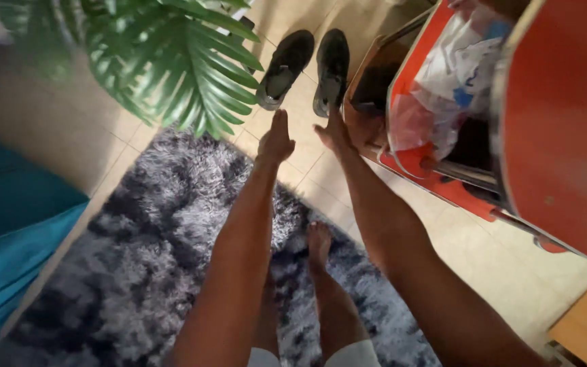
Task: Cleaning a pair of black shoes with soapy water and a cloth in a bathroom.
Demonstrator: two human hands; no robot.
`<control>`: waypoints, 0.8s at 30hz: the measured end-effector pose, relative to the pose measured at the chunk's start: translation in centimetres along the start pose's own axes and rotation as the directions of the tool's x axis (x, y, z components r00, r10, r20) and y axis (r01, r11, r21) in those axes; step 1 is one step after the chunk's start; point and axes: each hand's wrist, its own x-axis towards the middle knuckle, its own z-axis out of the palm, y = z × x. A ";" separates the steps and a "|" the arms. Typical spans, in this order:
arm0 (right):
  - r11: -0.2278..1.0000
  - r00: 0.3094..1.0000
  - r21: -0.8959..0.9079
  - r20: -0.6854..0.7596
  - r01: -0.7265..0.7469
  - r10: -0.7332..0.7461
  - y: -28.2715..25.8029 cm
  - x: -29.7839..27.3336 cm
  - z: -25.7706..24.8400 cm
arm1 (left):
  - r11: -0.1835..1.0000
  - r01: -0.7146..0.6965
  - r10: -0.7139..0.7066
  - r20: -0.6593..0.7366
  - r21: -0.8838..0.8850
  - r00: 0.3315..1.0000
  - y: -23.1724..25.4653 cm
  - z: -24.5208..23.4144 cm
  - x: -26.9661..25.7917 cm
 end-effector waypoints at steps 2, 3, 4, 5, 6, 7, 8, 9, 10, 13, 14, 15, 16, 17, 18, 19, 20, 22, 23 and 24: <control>0.993 0.997 -0.109 -0.046 0.052 -0.057 5.1 4.8 3.0 | 0.997 0.073 -0.074 0.042 0.039 0.996 0.4 -1.2 2.0; 0.971 0.989 -0.219 -0.087 0.098 -0.119 7.4 7.6 4.3 | 0.987 0.142 -0.148 0.079 0.081 0.986 0.6 -2.1 3.4; 0.969 0.988 -0.223 -0.087 0.103 -0.125 7.3 7.9 3.4 | 0.987 0.142 -0.148 0.074 0.077 0.986 0.4 -2.2 4.5; 0.970 0.986 -0.220 -0.100 0.107 -0.131 6.2 8.5 2.9 | 0.989 0.130 -0.134 0.060 0.069 0.989 0.1 -2.3 5.6; 0.971 0.986 -0.217 -0.108 0.104 -0.130 4.9 8.2 2.9 | 0.991 0.120 -0.123 0.056 0.062 0.991 -0.1 -2.2 6.0; 0.972 0.985 -0.213 -0.116 0.101 -0.128 5.1 7.9 3.0 | 0.991 0.122 -0.126 0.059 0.058 0.990 -3.6 1.0 7.5; 0.973 0.982 -0.208 -0.142 0.095 -0.126 4.6 8.6 2.3 | 0.994 0.044 -0.047 0.031 0.100 0.998 -6.7 3.8 10.0; 0.975 0.978 -0.204 -0.167 0.089 -0.124 3.3 9.3 1.6 | 0.989 -0.034 0.034 0.005 0.143 0.999 -9.7 6.6 12.5; 0.975 0.976 -0.204 -0.176 0.089 -0.126 3.3 9.3 1.5 | 0.990 -0.032 0.032 0.004 0.137 0.999 -10.6 8.0 13.4; 0.978 0.974 -0.191 -0.192 0.083 -0.120 1.8 8.5 1.7 | 0.977 0.102 -0.142 -0.219 -0.187 0.965 -14.2 12.0 15.7; 0.980 0.976 -0.186 -0.186 0.075 -0.110 1.4 7.3 1.7 | 0.998 0.037 -0.011 -0.393 0.059 0.919 -15.7 13.9 16.1; 0.981 0.978 -0.181 -0.181 0.067 -0.100 0.4 6.1 1.4 | 0.951 0.010 0.159 -0.515 0.310 0.843 -17.0 15.8 16.3; 0.982 0.979 -0.177 -0.180 0.061 -0.093 0.3 5.2 1.5 | 0.952 0.019 0.146 -0.508 0.304 0.849 -15.1 13.7 14.6; 0.983 0.980 -0.173 -0.179 0.054 -0.086 -0.1 4.2 1.3 | 0.986 0.010 0.081 -0.530 0.167 0.844 -12.9 11.5 12.9; 0.986 0.978 -0.163 -0.197 0.042 -0.074 -0.9 3.5 0.7 | 0.999 -0.017 0.032 -0.541 0.033 0.840 -10.4 8.5 12.0; 0.988 0.975 -0.152 -0.214 0.029 -0.062 -0.9 2.5 0.7 | 0.999 -0.024 0.040 -0.531 0.036 0.846 -7.2 4.8 10.2; 0.989 0.971 -0.143 -0.230 0.028 -0.061 -1.6 2.1 0.0 | 0.972 0.121 -0.191 -0.373 -0.204 0.908 -4.0 0.7 8.5; 0.992 0.967 -0.123 -0.250 0.027 -0.057 0.3 1.4 -0.4 | 0.867 0.301 -0.387 -0.155 -0.397 0.909 -1.1 -3.4 5.8; 0.993 0.966 -0.112 -0.253 0.027 -0.055 2.3 0.7 0.7 | 0.974 0.174 -0.203 -0.225 -0.144 0.953 -1.5 -3.4 4.7; 0.995 0.962 -0.099 -0.269 0.013 -0.040 2.0 1.9 2.0 | 0.992 0.018 0.011 -0.228 0.125 0.974 -1.4 -3.3 3.7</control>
